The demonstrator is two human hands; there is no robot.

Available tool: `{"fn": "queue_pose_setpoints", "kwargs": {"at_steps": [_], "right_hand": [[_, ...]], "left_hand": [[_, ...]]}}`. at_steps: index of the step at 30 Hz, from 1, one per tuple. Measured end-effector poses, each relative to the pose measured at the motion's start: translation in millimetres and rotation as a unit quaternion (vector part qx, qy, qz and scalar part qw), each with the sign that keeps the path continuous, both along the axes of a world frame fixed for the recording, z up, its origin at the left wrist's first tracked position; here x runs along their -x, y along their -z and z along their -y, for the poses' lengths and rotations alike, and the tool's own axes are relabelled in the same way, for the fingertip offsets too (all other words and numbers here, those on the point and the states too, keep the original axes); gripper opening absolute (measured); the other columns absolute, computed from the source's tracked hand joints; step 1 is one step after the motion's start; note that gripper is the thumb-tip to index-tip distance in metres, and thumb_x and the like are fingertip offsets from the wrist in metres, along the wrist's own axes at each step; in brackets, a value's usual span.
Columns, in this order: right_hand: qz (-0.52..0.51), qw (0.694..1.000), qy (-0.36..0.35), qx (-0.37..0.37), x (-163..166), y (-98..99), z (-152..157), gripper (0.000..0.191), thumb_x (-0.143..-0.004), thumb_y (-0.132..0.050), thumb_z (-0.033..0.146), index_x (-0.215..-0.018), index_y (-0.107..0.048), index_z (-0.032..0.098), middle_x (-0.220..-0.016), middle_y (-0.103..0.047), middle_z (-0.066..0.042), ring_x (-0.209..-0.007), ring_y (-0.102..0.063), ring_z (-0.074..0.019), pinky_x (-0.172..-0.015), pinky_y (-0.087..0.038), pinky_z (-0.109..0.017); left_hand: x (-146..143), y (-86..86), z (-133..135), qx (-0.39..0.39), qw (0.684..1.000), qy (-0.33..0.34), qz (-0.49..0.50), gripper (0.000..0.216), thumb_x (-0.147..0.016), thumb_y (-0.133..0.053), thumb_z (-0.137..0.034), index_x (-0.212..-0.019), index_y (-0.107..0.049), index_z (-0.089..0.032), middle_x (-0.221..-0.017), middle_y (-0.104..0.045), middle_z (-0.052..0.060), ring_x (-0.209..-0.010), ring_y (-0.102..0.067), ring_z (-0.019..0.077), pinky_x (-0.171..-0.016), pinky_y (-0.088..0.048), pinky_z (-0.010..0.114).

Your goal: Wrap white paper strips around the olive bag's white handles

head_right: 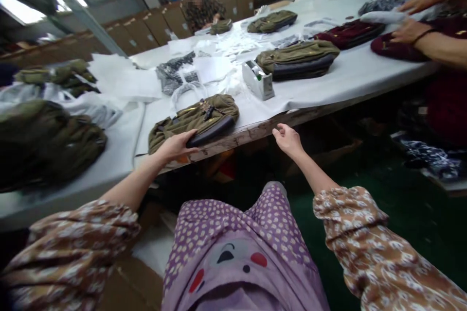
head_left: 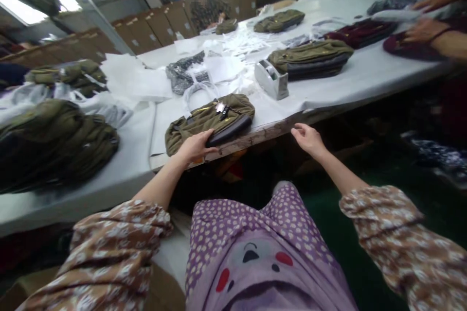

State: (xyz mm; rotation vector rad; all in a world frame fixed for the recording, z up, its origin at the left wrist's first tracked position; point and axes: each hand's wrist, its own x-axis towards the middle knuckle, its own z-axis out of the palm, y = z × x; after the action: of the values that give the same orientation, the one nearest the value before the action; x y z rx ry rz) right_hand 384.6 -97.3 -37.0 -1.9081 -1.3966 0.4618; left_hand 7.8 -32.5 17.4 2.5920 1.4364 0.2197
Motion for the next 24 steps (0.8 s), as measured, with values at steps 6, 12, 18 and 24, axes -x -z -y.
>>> {"fn": "queue_pose_setpoints", "kwargs": {"at_steps": [6,12,18,24], "right_hand": [[0.023,0.993,-0.118,0.003,60.0,-13.5,1.4,0.03,-0.079,-0.055,0.031,-0.101,-0.066,0.016,-0.091,-0.07,-0.01,-0.084,-0.065,-0.0224,-0.079,-0.05,-0.033],[0.006,0.94,-0.327,0.097,142.8,2.5,18.5,0.033,-0.078,-0.051,0.039,-0.1,-0.067,0.02,-0.098,-0.069,-0.008,-0.089,-0.064,-0.0244,-0.082,-0.051,-0.036],[0.019,0.872,-0.441,0.21,198.5,49.7,13.2,0.031,-0.076,-0.051,0.042,-0.096,-0.07,0.027,-0.099,-0.069,-0.007,-0.094,-0.063,-0.0256,-0.084,-0.05,-0.036],[0.042,0.795,-0.539,0.276,246.2,117.5,-20.3,0.029,-0.077,-0.051,0.044,-0.094,-0.071,0.031,-0.105,-0.066,-0.006,-0.103,-0.058,-0.0253,-0.09,-0.046,-0.035]], "left_hand": [[41.1,-5.3,40.2,-0.041,0.985,-0.082,0.149,0.045,-0.08,-0.055,-0.037,-0.121,-0.052,-0.017,-0.123,-0.056,0.008,-0.115,-0.05,0.0195,-0.1,-0.036,0.031],[148.1,26.4,128.2,-0.066,0.873,-0.367,0.315,0.037,-0.085,-0.044,-0.041,-0.111,-0.057,-0.018,-0.102,-0.066,0.006,-0.092,-0.062,0.0177,-0.087,-0.046,0.03],[199.5,136.0,234.2,0.003,0.711,-0.583,0.393,0.038,-0.077,-0.051,-0.043,-0.096,-0.064,-0.014,-0.092,-0.07,0.01,-0.085,-0.066,0.0236,-0.077,-0.051,0.035],[162.9,199.4,287.8,0.085,0.509,-0.71,0.479,0.042,-0.066,-0.059,-0.047,-0.092,-0.065,-0.014,-0.089,-0.071,0.01,-0.087,-0.066,0.0277,-0.08,-0.051,0.037]]}}
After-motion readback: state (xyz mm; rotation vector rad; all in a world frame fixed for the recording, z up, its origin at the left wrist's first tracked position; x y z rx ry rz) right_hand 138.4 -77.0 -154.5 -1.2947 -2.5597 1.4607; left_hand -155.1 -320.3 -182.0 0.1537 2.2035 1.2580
